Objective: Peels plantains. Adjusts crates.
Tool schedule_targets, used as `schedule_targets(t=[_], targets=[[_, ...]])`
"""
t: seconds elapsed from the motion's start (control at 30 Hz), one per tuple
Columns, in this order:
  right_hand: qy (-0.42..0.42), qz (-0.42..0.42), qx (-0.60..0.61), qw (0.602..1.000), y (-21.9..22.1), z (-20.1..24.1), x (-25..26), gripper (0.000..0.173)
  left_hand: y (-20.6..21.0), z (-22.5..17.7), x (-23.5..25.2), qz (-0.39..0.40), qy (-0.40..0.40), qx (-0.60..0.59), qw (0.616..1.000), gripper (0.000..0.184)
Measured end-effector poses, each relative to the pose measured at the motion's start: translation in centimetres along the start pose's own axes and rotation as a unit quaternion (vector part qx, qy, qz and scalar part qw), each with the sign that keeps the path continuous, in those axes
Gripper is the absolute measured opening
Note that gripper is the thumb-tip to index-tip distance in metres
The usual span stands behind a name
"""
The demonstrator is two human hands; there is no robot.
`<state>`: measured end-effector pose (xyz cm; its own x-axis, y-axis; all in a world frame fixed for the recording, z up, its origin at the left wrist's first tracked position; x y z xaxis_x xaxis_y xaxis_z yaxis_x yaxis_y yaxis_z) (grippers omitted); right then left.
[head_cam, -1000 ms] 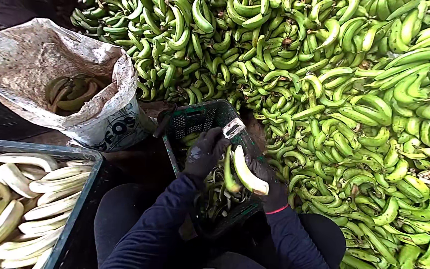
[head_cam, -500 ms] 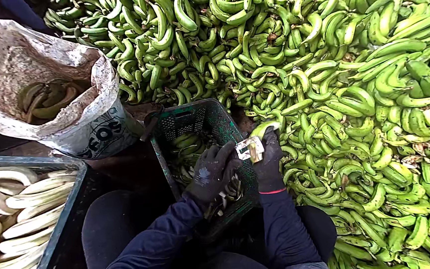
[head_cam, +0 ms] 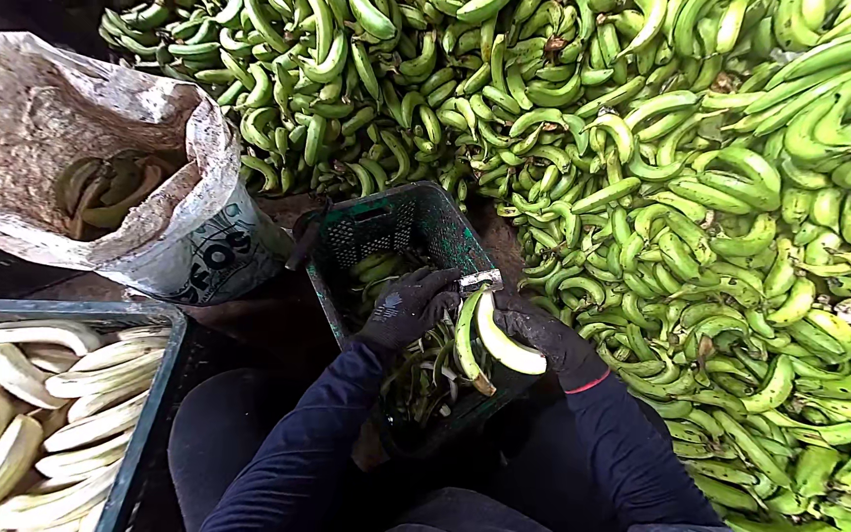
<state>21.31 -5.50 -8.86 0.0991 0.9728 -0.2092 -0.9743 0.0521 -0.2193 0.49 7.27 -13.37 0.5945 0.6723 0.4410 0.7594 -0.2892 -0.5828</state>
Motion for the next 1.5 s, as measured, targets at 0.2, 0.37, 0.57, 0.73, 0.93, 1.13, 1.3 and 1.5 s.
schedule_targets(t=[0.2,0.37,0.57,0.73,0.93,1.13,1.3,1.5], targets=[[0.005,-0.041,0.135,0.990,-0.2,-1.2,0.2,0.044,-0.4,0.1,0.9,-0.042,-0.151,0.054,0.986,0.046],[-0.025,-0.179,0.471,0.864,0.1,-0.3,1.9,0.044,2.0,-3.4,-0.4,-0.114,0.043,-0.001,0.993,0.050],[-0.099,-0.159,0.641,0.744,0.6,0.2,2.8,0.051,3.0,-5.9,-1.1,-0.208,0.114,0.057,0.970,0.045],[-0.091,-0.175,0.451,0.871,1.6,0.6,2.0,0.053,1.8,-4.8,-0.6,-0.117,0.021,0.005,0.993,0.047],[0.010,-0.340,0.075,0.937,2.5,-0.2,1.2,0.042,1.8,-4.4,-0.9,-0.092,-0.044,0.023,0.994,0.045],[-0.092,-0.280,-0.095,0.951,2.5,-1.0,0.2,0.041,0.7,-3.2,-0.4,-0.013,-0.176,-0.049,0.983,0.045],[0.028,-0.263,0.204,0.943,1.9,-2.4,1.7,0.051,0.5,-2.4,-0.5,0.007,-0.195,-0.032,0.980,0.048],[0.052,-0.279,0.464,0.839,0.1,-2.3,1.9,0.049,2.6,-3.7,-2.3,-0.054,0.109,0.071,0.990,0.052]])
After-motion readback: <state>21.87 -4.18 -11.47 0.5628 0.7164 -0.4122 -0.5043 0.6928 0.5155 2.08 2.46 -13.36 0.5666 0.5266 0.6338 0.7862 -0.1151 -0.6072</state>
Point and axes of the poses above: each hand's wrist, its own x-axis towards the middle knuckle, its own y-axis out of the palm, z = x × y, the point moved 1 cm from there along x, towards the middle knuckle, and after that the axes turned 10 degrees about -z, right-handed, at the moved point
